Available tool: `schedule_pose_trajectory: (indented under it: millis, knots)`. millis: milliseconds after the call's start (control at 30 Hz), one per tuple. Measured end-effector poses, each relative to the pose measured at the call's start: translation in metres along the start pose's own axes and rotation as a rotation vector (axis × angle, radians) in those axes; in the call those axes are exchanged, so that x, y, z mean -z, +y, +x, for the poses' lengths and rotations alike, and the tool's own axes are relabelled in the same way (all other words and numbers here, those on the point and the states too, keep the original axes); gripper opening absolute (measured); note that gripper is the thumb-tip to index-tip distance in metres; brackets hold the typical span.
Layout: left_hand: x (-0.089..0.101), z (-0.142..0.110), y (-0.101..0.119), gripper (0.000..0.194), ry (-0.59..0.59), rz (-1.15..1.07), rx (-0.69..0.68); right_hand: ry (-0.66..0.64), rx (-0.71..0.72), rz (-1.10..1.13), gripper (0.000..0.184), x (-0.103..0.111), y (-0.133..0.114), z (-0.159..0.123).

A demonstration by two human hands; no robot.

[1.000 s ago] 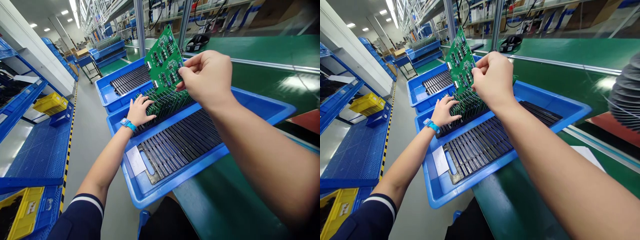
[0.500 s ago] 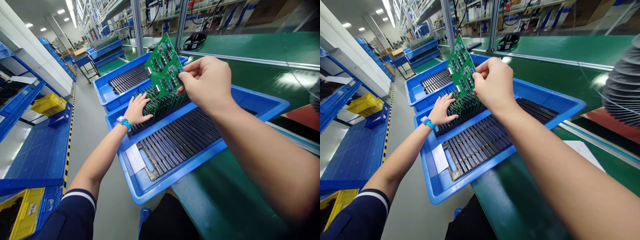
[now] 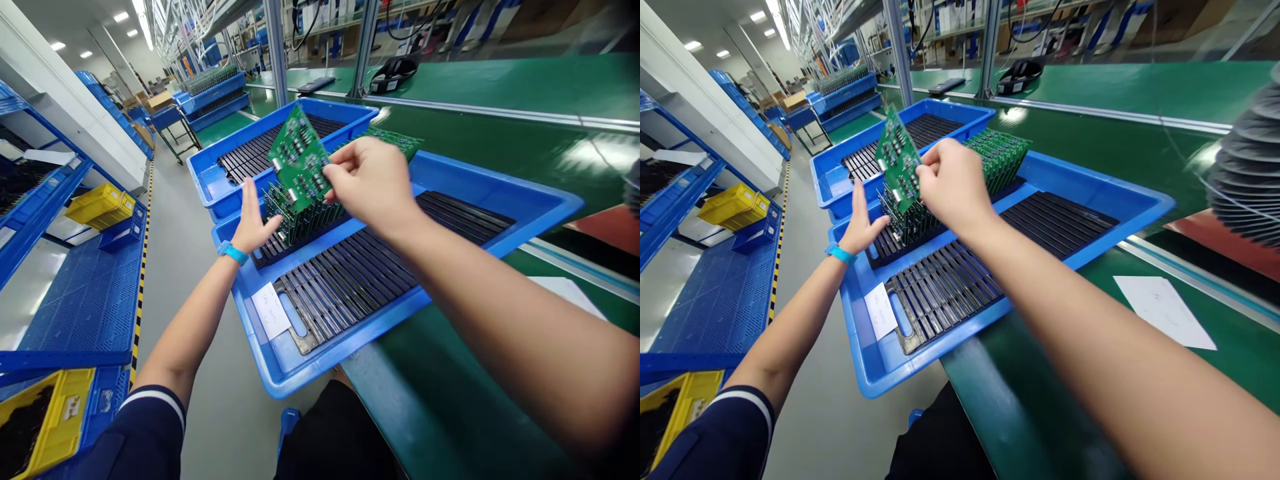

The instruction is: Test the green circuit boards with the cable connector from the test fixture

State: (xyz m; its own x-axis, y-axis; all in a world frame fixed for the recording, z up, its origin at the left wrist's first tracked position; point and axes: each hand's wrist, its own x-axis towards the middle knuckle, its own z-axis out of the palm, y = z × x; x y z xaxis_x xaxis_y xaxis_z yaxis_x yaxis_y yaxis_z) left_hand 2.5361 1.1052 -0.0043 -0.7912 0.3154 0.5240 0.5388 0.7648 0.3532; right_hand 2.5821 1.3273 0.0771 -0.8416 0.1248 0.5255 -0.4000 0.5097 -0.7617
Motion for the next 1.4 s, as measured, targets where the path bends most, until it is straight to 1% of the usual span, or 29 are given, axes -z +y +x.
schedule_pose_trajectory:
  millis: [67,100,200,267,300,367,400,433,467,533,600,733,800,867,933,1000,1067,1100,1133,1200,1233,1300,1333,1400]
  knots:
    - [0.006,-0.013,-0.010,0.094,0.056,-0.056,0.084,-0.113,0.057,-0.120,0.008,-0.021,-0.007,-0.002]
    - [0.008,-0.018,-0.013,0.094,0.065,-0.081,0.110,-0.187,0.075,-0.199,0.010,-0.032,-0.011,-0.003]
    - [0.007,-0.029,-0.014,0.102,0.018,-0.141,0.116,-0.410,0.060,-0.382,0.015,-0.061,-0.024,-0.007]
    - [0.003,-0.029,-0.009,0.103,-0.024,-0.169,0.100,-0.490,0.055,-0.399,0.016,-0.070,-0.029,-0.009]
    - [0.000,-0.027,-0.007,0.098,-0.039,-0.178,0.096,-0.502,0.068,-0.391,0.019,-0.071,-0.030,-0.008]
    - [-0.003,-0.022,-0.005,0.078,-0.054,-0.189,0.092,-0.475,0.097,-0.420,0.027,-0.067,-0.027,-0.007]
    - [-0.004,-0.019,-0.004,0.068,-0.060,-0.190,0.089,-0.451,0.099,-0.459,0.027,-0.064,-0.023,-0.005]
    - [-0.004,-0.018,-0.004,0.062,-0.067,-0.190,0.083,-0.431,0.088,-0.506,0.026,-0.060,-0.019,-0.005]
    - [-0.004,-0.016,-0.005,0.060,-0.077,-0.189,0.073,-0.421,0.068,-0.552,0.024,-0.058,-0.015,-0.004]
    - [-0.004,-0.015,-0.006,0.065,-0.103,-0.184,0.047,-0.432,0.022,-0.610,0.022,-0.056,-0.008,-0.004]
    - [-0.005,-0.015,-0.008,0.074,-0.129,-0.174,0.019,-0.445,0.002,-0.614,0.021,-0.057,-0.004,-0.006]
    - [-0.010,-0.012,-0.010,0.086,-0.119,-0.137,-0.029,-0.425,-0.041,-0.609,0.026,-0.064,-0.009,-0.008]
    - [-0.012,-0.010,-0.010,0.085,-0.099,-0.122,-0.050,-0.422,-0.073,-0.591,0.023,-0.069,-0.012,-0.007]
    - [-0.013,-0.010,-0.007,0.078,-0.084,-0.124,-0.060,-0.416,-0.094,-0.563,0.019,-0.073,-0.013,-0.004]
    - [-0.015,-0.011,-0.005,0.076,-0.072,-0.140,-0.055,-0.393,-0.094,-0.540,0.019,-0.074,-0.012,-0.001]
    - [-0.017,-0.011,-0.004,0.085,-0.059,-0.171,-0.040,-0.313,-0.066,-0.503,0.020,-0.068,-0.012,0.003]
    - [-0.017,-0.011,-0.006,0.092,-0.034,-0.213,-0.005,-0.182,-0.021,-0.447,0.020,-0.056,-0.015,0.006]
    - [-0.016,-0.010,-0.010,0.090,-0.009,-0.237,0.029,-0.109,0.010,-0.414,0.019,-0.050,-0.018,0.007]
    - [-0.015,-0.010,-0.014,0.084,0.027,-0.262,0.075,-0.043,0.044,-0.381,0.018,-0.044,-0.022,0.007]
    - [-0.010,-0.011,-0.025,0.067,0.115,-0.307,0.192,0.029,0.101,-0.326,0.017,-0.038,-0.029,0.003]
    - [-0.007,-0.013,-0.030,0.062,0.156,-0.326,0.253,0.028,0.114,-0.305,0.015,-0.038,-0.032,-0.001]
    - [-0.001,-0.019,-0.038,0.060,0.200,-0.351,0.349,-0.060,0.091,-0.293,0.013,-0.048,-0.033,-0.013]
    - [0.000,-0.023,-0.039,0.062,0.195,-0.361,0.380,-0.129,0.064,-0.301,0.013,-0.056,-0.031,-0.019]
    - [0.000,-0.031,-0.036,0.065,0.134,-0.381,0.401,-0.249,0.017,-0.325,0.016,-0.074,-0.025,-0.031]
